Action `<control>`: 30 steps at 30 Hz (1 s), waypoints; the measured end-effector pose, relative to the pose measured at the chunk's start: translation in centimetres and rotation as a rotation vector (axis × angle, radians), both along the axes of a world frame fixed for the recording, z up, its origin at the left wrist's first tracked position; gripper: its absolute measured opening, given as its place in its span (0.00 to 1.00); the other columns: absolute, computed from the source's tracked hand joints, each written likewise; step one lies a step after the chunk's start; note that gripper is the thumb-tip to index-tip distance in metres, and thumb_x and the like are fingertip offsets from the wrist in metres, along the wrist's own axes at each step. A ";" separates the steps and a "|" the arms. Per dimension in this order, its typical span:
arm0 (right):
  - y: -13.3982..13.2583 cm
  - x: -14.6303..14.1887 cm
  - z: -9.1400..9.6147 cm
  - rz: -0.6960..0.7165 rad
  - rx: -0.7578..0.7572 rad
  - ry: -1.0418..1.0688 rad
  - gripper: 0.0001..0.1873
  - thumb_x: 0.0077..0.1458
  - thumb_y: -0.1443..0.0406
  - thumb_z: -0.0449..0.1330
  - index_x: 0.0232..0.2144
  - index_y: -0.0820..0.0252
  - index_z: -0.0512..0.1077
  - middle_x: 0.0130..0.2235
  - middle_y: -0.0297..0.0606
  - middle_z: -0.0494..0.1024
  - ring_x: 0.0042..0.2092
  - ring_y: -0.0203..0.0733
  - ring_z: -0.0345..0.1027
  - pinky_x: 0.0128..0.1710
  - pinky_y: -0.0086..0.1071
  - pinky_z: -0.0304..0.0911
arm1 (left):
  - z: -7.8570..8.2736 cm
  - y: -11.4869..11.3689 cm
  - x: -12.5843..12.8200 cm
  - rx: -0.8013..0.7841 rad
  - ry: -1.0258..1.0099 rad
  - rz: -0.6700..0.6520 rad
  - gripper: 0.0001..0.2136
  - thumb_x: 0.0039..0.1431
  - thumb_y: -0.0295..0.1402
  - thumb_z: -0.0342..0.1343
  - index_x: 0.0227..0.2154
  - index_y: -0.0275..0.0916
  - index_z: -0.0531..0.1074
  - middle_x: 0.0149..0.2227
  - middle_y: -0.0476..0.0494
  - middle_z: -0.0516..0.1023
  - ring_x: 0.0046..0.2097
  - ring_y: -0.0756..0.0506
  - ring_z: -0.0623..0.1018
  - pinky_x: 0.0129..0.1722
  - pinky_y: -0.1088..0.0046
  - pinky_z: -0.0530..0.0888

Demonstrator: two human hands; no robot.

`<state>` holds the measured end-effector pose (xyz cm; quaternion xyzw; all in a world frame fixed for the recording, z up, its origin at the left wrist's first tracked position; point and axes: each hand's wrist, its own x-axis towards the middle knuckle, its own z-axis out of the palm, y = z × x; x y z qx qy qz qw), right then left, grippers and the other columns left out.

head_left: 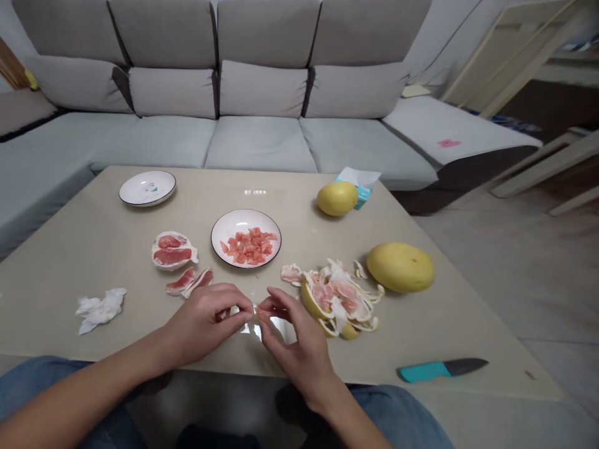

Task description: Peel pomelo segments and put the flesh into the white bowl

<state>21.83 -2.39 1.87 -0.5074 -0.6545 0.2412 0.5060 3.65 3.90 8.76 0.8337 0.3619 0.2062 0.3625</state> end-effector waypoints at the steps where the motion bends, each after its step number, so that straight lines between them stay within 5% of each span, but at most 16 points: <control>1: 0.0 0.0 -0.1 -0.001 -0.002 -0.001 0.28 0.55 0.73 0.59 0.56 0.50 0.61 0.41 0.38 0.76 0.41 0.42 0.72 0.43 0.39 0.73 | -0.1 0.0 0.0 -0.006 -0.001 0.006 0.06 0.60 0.32 0.55 0.33 0.40 0.76 0.30 0.47 0.78 0.29 0.50 0.71 0.28 0.76 0.66; 7: 0.2 0.1 0.3 0.026 0.022 -0.053 0.26 0.55 0.73 0.58 0.55 0.51 0.61 0.39 0.38 0.75 0.40 0.42 0.71 0.42 0.39 0.70 | -0.7 0.2 -0.3 -0.039 -0.002 0.056 0.06 0.61 0.34 0.55 0.33 0.41 0.76 0.31 0.48 0.78 0.31 0.49 0.72 0.32 0.74 0.67; 12: 0.2 0.2 1.4 0.071 0.023 -0.066 0.13 0.56 0.73 0.57 0.42 0.53 0.68 0.37 0.38 0.74 0.39 0.42 0.69 0.38 0.36 0.68 | -0.7 0.2 -0.6 -0.047 0.019 0.091 0.06 0.61 0.33 0.54 0.32 0.42 0.76 0.31 0.50 0.78 0.31 0.49 0.73 0.37 0.70 0.67; 22: 0.1 0.1 1.3 0.096 0.018 -0.019 0.10 0.55 0.74 0.57 0.37 0.55 0.71 0.38 0.39 0.75 0.41 0.42 0.69 0.41 0.36 0.68 | -0.3 -0.1 -0.5 -0.045 0.017 0.107 0.07 0.61 0.32 0.53 0.31 0.40 0.75 0.31 0.49 0.77 0.29 0.50 0.71 0.31 0.74 0.65; 30: 0.3 -0.1 1.1 0.123 -0.235 0.255 0.07 0.55 0.71 0.59 0.36 0.56 0.73 0.39 0.38 0.74 0.39 0.38 0.72 0.37 0.29 0.72 | -0.9 0.3 -0.6 -0.134 -0.099 0.157 0.07 0.61 0.34 0.53 0.30 0.40 0.73 0.34 0.48 0.78 0.36 0.47 0.75 0.45 0.68 0.68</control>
